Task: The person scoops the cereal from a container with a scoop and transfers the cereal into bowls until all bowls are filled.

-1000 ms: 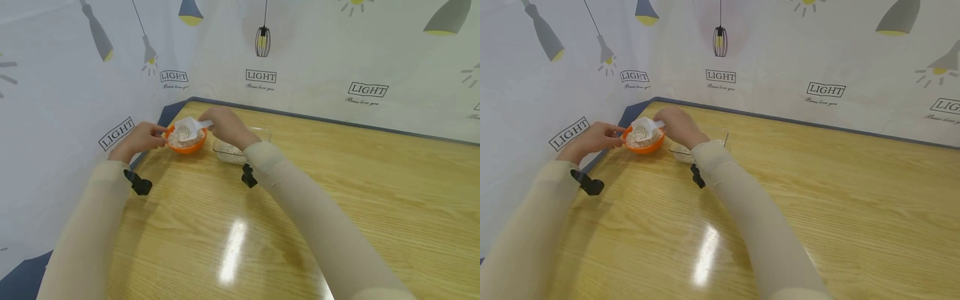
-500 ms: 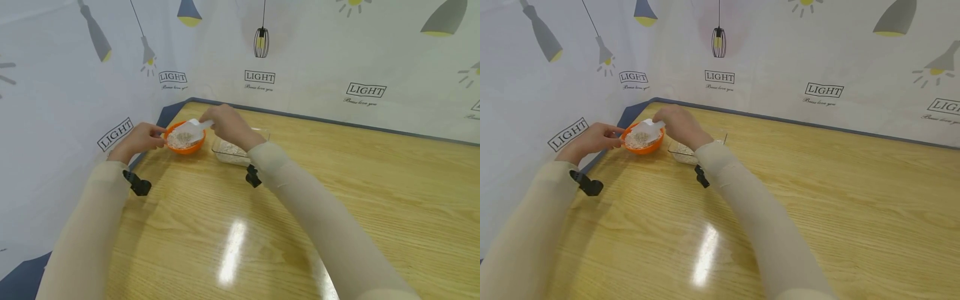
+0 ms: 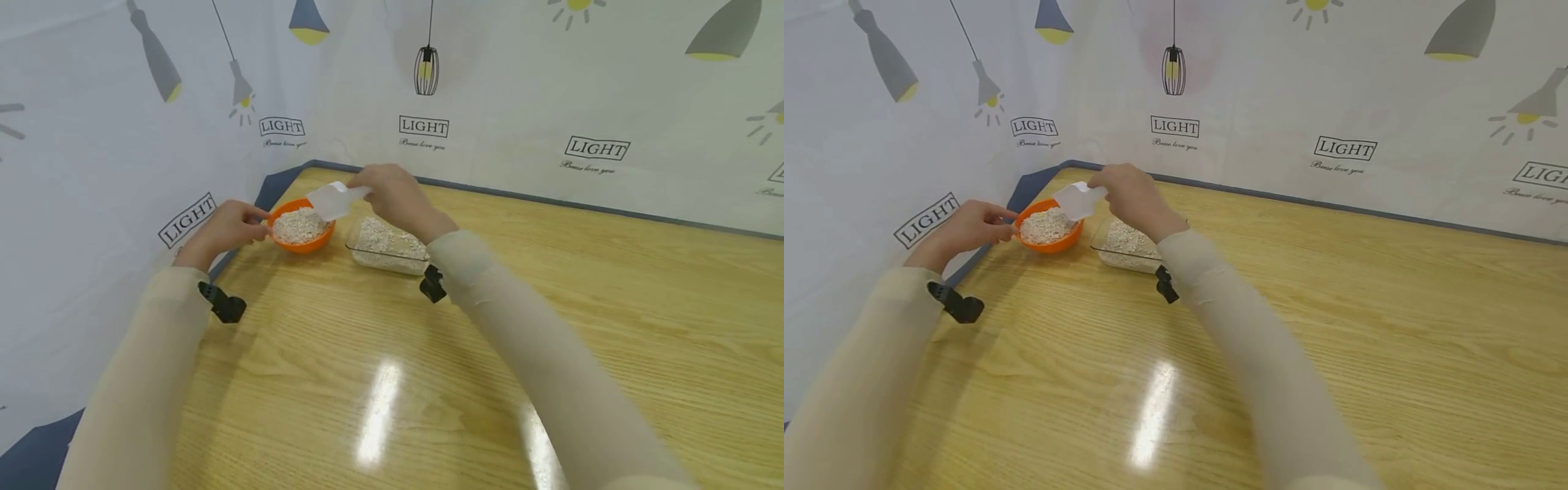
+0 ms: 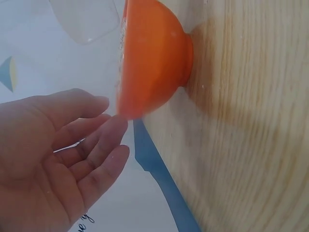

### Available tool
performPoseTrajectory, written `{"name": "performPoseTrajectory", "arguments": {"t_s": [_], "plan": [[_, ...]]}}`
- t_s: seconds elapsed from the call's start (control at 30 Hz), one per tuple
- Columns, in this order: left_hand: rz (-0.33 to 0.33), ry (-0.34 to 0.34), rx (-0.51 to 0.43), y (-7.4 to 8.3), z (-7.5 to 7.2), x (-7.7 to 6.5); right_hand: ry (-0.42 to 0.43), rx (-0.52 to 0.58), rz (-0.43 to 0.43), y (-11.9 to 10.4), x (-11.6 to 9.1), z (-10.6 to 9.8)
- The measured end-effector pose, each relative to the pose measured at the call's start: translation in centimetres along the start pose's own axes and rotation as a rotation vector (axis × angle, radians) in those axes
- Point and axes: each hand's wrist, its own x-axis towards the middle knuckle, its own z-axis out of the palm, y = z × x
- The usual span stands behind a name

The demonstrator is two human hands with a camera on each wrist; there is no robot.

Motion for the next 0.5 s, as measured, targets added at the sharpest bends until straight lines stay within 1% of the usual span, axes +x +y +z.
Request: {"name": "performPoseTrajectory", "arguments": {"t_s": [0.13, 0.2, 0.3, 0.43, 0.5], "plan": [[0.011, 0.054, 0.004, 1.2, 0.1, -0.4, 0.026, 0.044, 0.036, 1.0, -0.6, -0.6], [0.034, 0.084, 0.019, 2.0, 0.3, -0.5, 0.033, 0.066, 0.056, 1.6, -1.0, -1.0], [0.081, 0.116, 0.048, 3.3, 0.6, -0.6, 0.023, 0.069, 0.080, 2.3, -1.6, -1.5], [0.141, 0.119, 0.041, 4.8, 1.4, -0.3, -0.008, 0.082, 0.101, 3.2, -2.4, -2.2], [0.158, 0.099, 0.029, 5.7, 1.9, -0.2, -0.029, 0.085, 0.109, 3.5, -2.8, -2.6]]}}
